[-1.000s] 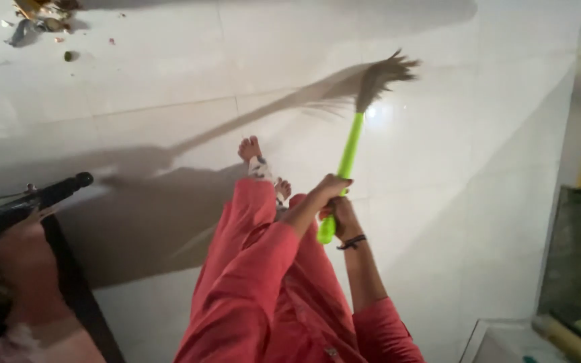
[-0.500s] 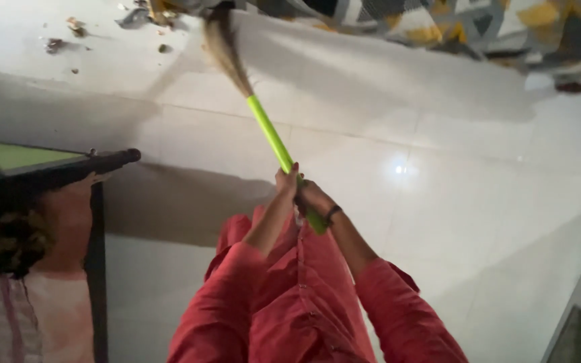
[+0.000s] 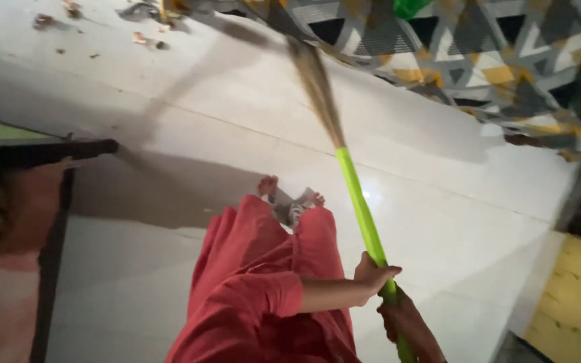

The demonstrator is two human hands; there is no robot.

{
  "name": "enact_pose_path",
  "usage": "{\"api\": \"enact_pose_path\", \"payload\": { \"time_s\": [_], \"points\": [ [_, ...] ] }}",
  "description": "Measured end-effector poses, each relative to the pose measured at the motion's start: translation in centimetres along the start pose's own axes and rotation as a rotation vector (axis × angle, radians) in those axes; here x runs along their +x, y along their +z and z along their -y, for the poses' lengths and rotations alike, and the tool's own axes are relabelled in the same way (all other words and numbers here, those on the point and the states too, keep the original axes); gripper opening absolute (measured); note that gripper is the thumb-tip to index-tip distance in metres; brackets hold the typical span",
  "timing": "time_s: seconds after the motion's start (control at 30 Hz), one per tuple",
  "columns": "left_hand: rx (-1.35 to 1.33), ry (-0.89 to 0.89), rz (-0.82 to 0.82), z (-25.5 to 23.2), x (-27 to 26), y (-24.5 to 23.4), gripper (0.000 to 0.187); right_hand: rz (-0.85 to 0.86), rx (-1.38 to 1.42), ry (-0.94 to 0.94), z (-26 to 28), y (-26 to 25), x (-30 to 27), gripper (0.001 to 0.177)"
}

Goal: Sweeping the floor with a broom.

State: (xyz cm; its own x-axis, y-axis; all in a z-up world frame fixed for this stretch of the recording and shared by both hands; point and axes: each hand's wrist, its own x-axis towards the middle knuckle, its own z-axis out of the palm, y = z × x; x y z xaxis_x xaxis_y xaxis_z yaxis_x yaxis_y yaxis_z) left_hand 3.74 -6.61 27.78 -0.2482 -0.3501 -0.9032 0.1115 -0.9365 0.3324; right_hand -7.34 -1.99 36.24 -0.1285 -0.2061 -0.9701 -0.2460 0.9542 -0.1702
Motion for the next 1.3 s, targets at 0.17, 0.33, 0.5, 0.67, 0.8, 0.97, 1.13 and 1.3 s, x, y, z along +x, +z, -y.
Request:
{"api": "enact_pose_path", "payload": {
  "time_s": [0.17,0.33,0.5,0.67,0.8,0.97,1.13,1.3],
  "points": [
    [0.017,-0.115,0.107,0.0,5.2,1.2,0.053,0.075,0.514,-0.059,-3.0,1.6,1.9,0.028],
    [-0.126,-0.25,0.223,8.9,19.3,-4.5,0.03,0.293,0.594,-0.101,1.9,8.3,6.8,0.027],
    [-0.365,-0.017,-0.133,13.4,20.9,-16.7,0.028,0.532,0.188,-0.006,6.6,15.3,7.9,0.019],
    [-0.273,-0.072,-0.468,2.9,16.1,-19.9,0.036,0.703,0.362,-0.021,8.0,16.4,11.2,0.02],
    [-0.276,0.068,-0.485,-5.6,12.6,-16.2,0.047,0.843,0.539,0.004,6.3,11.1,17.7,0.017],
    [-0.277,0.15,-0.404,-4.0,14.6,-9.3,0.053,0.469,0.589,-0.076,6.3,8.8,10.1,0.014],
    [-0.176,-0.016,-0.013,2.9,18.2,-4.7,0.052,0.082,0.866,-0.068,3.3,9.2,7.6,0.023],
    [0.241,-0.178,0.269,9.0,25.5,-2.5,0.04,0.144,1.01,-0.052,-0.6,6.4,21.2,0.017]
  ]
}}
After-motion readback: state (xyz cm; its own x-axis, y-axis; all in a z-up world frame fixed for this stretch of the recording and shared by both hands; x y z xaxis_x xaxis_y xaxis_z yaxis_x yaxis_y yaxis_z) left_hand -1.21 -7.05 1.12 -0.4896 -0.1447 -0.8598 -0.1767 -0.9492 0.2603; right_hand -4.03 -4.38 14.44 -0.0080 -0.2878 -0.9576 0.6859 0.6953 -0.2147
